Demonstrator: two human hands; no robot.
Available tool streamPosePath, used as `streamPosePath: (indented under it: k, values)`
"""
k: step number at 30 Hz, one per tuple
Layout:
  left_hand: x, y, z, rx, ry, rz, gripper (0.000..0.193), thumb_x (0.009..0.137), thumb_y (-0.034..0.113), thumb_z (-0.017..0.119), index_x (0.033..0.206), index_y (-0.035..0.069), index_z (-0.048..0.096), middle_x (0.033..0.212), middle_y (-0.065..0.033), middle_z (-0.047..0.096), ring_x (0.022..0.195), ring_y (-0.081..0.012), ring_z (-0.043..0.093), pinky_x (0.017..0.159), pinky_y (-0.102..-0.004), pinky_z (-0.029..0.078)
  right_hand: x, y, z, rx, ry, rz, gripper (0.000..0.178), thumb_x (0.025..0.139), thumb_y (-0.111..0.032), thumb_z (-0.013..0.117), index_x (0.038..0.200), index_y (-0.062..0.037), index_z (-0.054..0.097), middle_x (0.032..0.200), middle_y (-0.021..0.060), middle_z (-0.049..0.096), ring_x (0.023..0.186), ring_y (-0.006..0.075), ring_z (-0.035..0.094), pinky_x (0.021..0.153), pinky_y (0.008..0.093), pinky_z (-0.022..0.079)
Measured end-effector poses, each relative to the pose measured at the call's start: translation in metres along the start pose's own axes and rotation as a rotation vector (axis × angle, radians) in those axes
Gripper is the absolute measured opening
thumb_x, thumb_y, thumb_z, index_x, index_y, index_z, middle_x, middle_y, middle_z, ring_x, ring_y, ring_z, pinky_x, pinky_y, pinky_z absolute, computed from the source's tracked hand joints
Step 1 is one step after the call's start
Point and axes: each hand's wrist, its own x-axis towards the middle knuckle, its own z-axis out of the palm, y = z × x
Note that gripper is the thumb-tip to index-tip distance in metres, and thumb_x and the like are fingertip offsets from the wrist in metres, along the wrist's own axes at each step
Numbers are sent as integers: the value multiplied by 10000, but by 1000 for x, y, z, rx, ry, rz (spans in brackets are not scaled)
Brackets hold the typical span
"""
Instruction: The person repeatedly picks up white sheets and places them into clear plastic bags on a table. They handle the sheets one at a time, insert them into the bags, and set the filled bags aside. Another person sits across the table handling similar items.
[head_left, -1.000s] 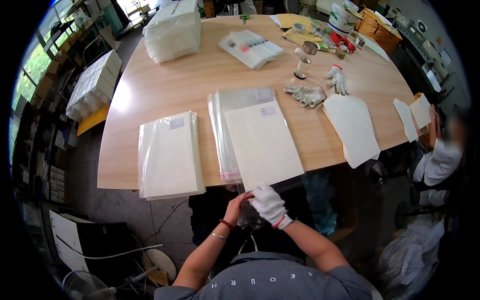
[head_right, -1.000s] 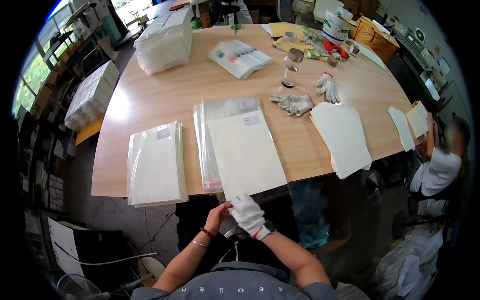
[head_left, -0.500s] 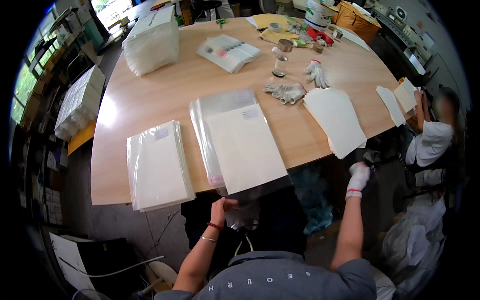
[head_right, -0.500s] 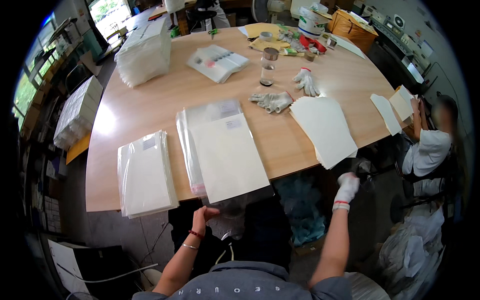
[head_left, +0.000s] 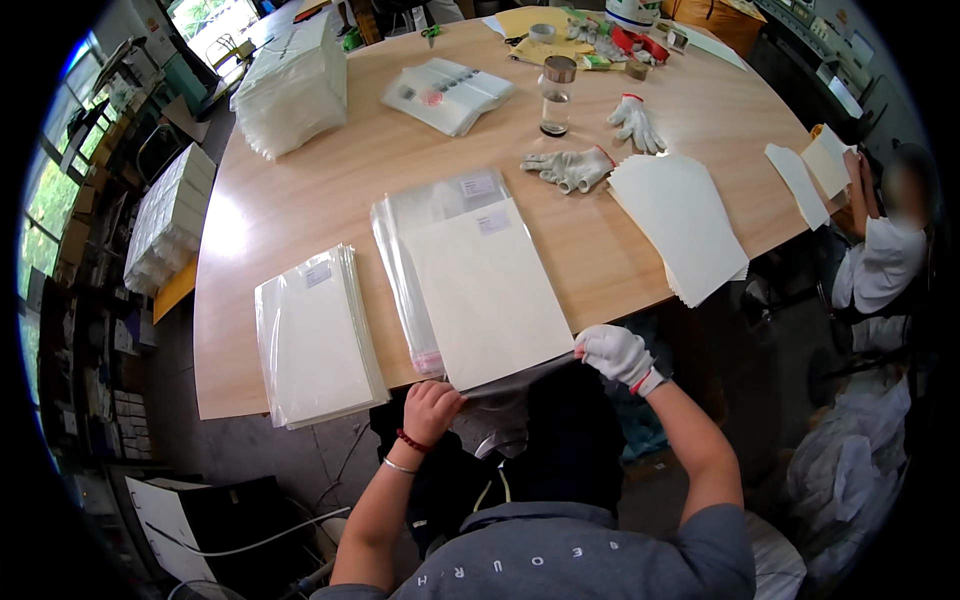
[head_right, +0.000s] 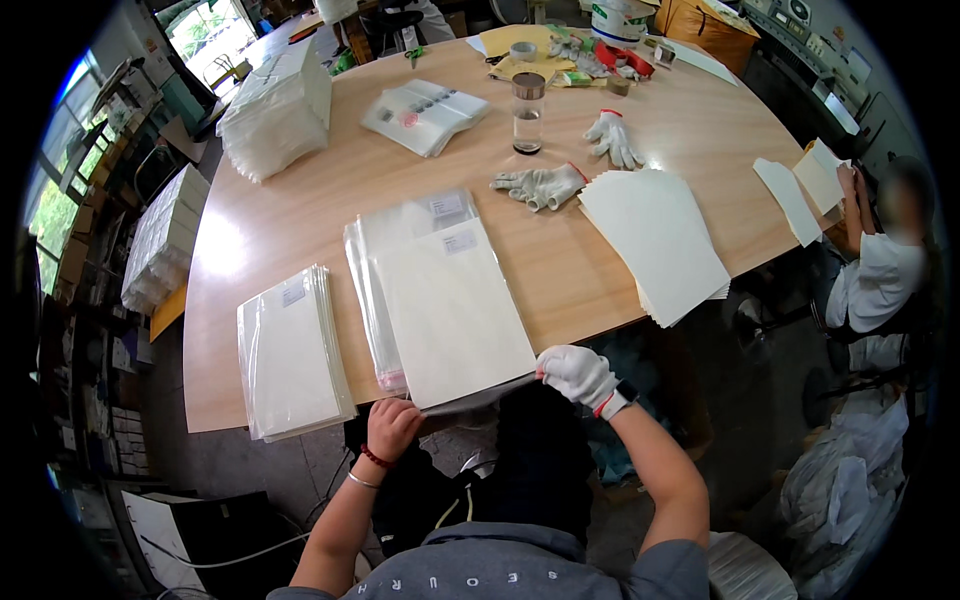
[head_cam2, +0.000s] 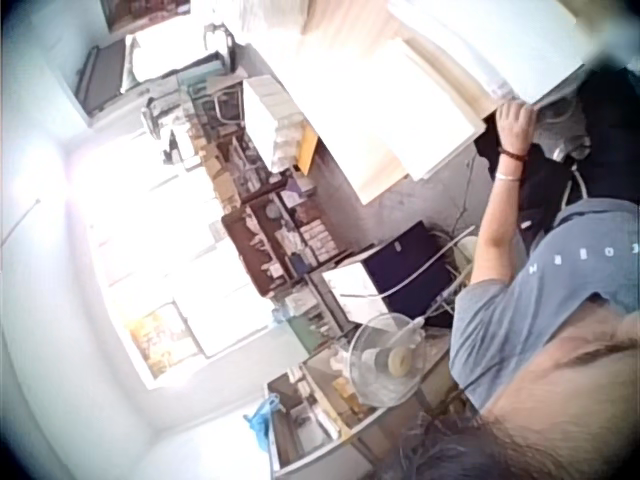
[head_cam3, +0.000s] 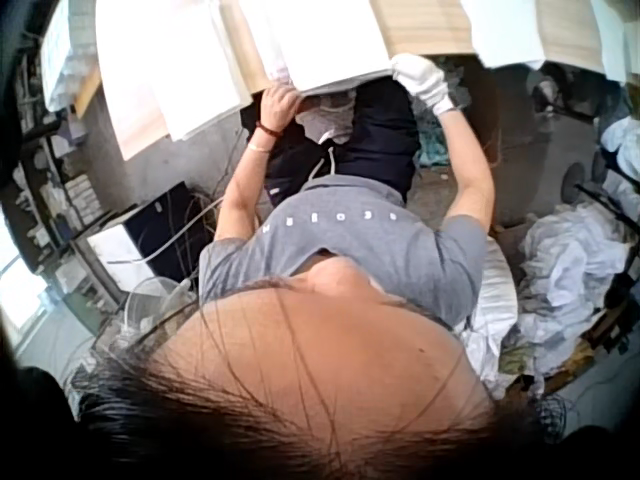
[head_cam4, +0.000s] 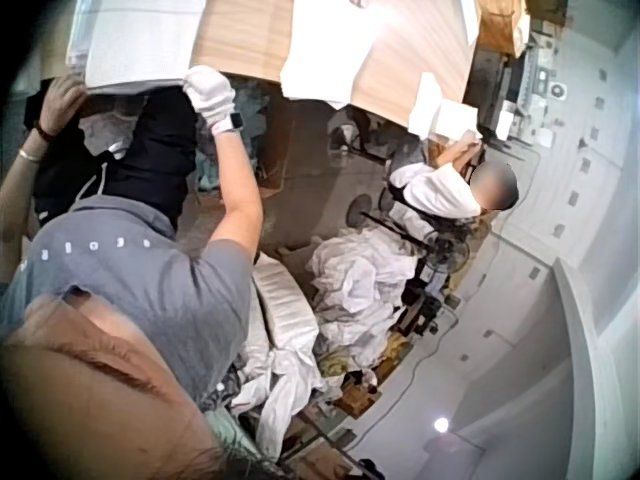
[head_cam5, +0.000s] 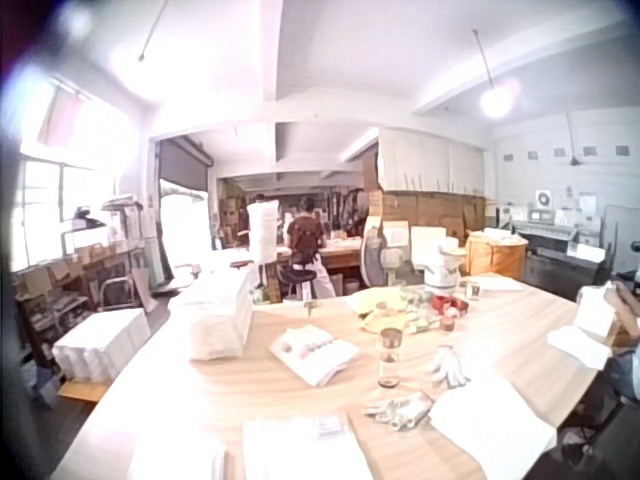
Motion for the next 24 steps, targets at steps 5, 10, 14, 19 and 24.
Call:
streamPosePath:
  k: [5, 10, 14, 19, 24]
  values:
    - [3, -7, 10, 79, -62, -338, 182, 788, 236, 640, 691, 100, 567, 636, -81, 572, 565, -265, 575, 496, -363, 445, 18, 2, 17, -373, 17, 270, 191, 776, -241, 544, 734, -60, 591, 699, 138, 616, 679, 296, 609, 616, 380, 490]
    - [-11, -7, 13, 143, 25, -651, 263, 838, 322, 581, 706, 95, 590, 582, -101, 583, 527, -290, 583, 465, -363, 452, 21, -7, 38, -510, 115, 500, 249, 808, -287, 538, 751, -47, 569, 684, 150, 610, 615, 317, 596, 575, 404, 478]
    - [-16, 11, 11, -1233, 131, -1357, 328, 911, 316, 510, 1048, 20, 542, 894, -34, 607, 742, -164, 638, 519, -235, 454, 14, -11, 41, 60, 265, 721, 222, 828, -226, 561, 870, -8, 554, 645, 97, 593, 525, 205, 580, 542, 343, 468]
    - [0, 21, -2, -1243, -1, -1154, 276, 867, 207, 584, 1068, 25, 529, 834, -39, 610, 643, -90, 581, 502, -188, 411, -9, -15, 54, 631, 309, 693, 341, 841, -83, 539, 1148, 45, 464, 699, 12, 559, 591, 58, 525, 586, 252, 461]
    - [-21, -1, -64, -1010, 18, -755, 193, 856, 82, 584, 996, -31, 516, 747, -40, 564, 617, -93, 555, 564, -219, 465, 1, -46, 96, 354, 274, 334, 261, 820, -15, 529, 1077, 19, 554, 829, 69, 586, 728, 146, 550, 695, 257, 456]
